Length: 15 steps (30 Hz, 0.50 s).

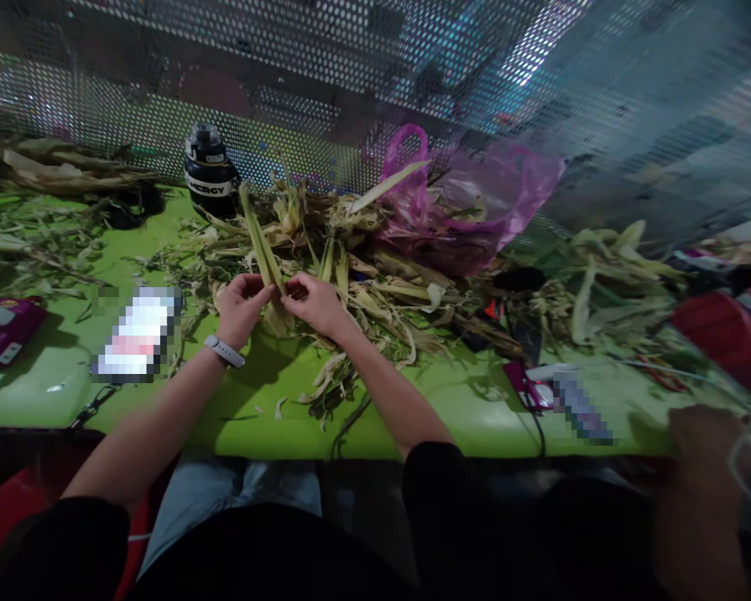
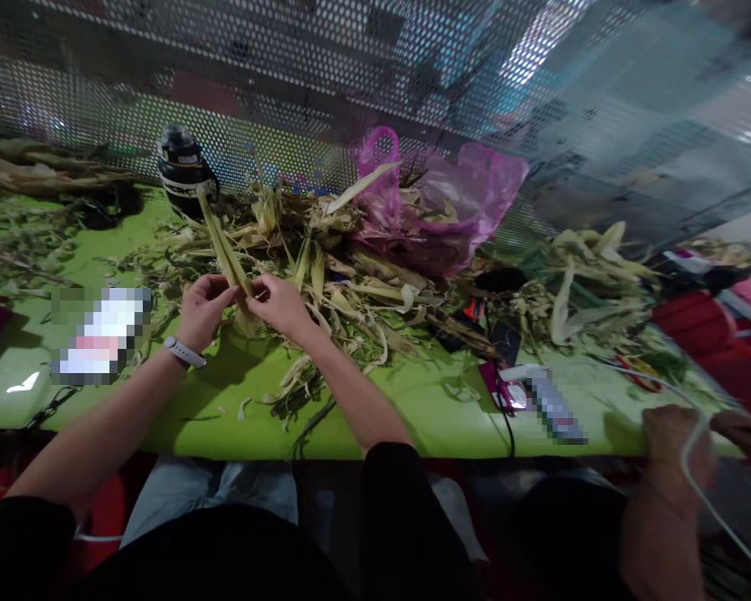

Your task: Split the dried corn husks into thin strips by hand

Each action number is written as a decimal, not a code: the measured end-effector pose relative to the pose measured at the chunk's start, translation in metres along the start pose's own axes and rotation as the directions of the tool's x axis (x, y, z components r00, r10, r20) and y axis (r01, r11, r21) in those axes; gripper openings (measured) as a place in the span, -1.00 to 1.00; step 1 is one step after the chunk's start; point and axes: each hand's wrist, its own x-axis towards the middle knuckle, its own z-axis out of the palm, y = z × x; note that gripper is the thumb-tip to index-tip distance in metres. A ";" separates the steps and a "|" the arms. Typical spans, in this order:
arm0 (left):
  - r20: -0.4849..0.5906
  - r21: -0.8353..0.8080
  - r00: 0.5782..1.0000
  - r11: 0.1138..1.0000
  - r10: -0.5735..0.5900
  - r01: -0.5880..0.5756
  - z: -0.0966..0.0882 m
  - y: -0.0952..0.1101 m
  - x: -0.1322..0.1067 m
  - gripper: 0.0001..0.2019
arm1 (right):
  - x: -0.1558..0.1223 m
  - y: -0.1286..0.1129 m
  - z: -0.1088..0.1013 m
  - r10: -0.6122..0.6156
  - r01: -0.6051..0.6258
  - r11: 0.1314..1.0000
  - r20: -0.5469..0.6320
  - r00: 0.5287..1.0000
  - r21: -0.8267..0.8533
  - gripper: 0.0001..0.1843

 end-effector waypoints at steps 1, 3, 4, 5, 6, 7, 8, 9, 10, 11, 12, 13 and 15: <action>0.000 0.030 1.000 1.000 0.004 -0.004 0.000 -0.001 0.000 -0.68 | -0.001 -0.001 -0.001 -0.016 0.015 0.997 -0.014 1.000 -0.072 -0.74; 0.007 0.075 1.000 0.997 0.003 -0.003 -0.001 0.000 0.001 -0.69 | -0.003 -0.003 -0.002 -0.025 0.023 0.991 -0.010 1.000 -0.134 -0.77; 0.011 0.088 1.000 0.996 0.000 -0.001 -0.001 0.000 0.001 -0.70 | -0.003 -0.003 -0.004 -0.016 0.017 0.993 0.006 1.000 -0.120 -0.78; 0.013 0.096 1.000 0.995 0.000 -0.002 -0.002 0.001 0.001 -0.72 | -0.003 -0.004 -0.005 0.001 0.001 0.997 0.027 1.000 -0.079 -0.78; 0.015 0.098 1.000 0.995 0.006 -0.007 -0.002 0.001 0.001 -0.73 | -0.002 -0.003 -0.007 0.026 -0.025 1.000 0.056 0.998 -0.015 -0.78; 0.018 0.094 1.000 0.995 0.014 -0.015 -0.002 0.002 0.002 -0.74 | -0.001 -0.003 -0.010 0.055 -0.062 0.996 0.096 0.994 0.066 -0.77; 0.022 0.083 1.000 0.996 0.019 -0.020 -0.001 0.003 0.002 -0.75 | 0.000 -0.002 -0.012 0.083 -0.106 0.983 0.146 0.986 0.153 -0.76; 0.027 0.070 0.999 0.997 0.020 -0.022 -0.001 0.003 0.002 -0.76 | 0.001 -0.002 -0.015 0.104 -0.151 0.961 0.199 0.974 0.233 -0.75; 0.037 0.056 0.999 0.998 0.019 -0.021 -0.001 0.003 0.001 -0.76 | 0.002 -0.001 -0.018 0.117 -0.191 0.935 0.249 0.961 0.299 -0.73; 0.048 0.045 0.999 0.999 0.021 -0.023 -0.001 0.003 0.001 -0.76 | 0.003 -0.001 -0.020 0.120 -0.222 0.910 0.290 0.949 0.350 -0.71; 0.059 0.036 0.998 0.999 0.026 -0.028 0.000 0.003 0.001 -0.76 | 0.004 0.000 -0.022 0.119 -0.242 0.891 0.318 0.941 0.384 -0.70; 0.067 0.032 0.997 0.999 0.035 -0.038 0.000 0.002 0.000 -0.76 | 0.005 0.001 -0.023 0.115 -0.252 0.879 0.335 0.935 0.404 -0.70; 0.072 0.032 0.995 0.997 0.065 -0.067 0.000 0.001 0.000 -0.76 | 0.006 0.003 -0.023 0.106 -0.256 0.874 0.352 0.930 0.414 -0.72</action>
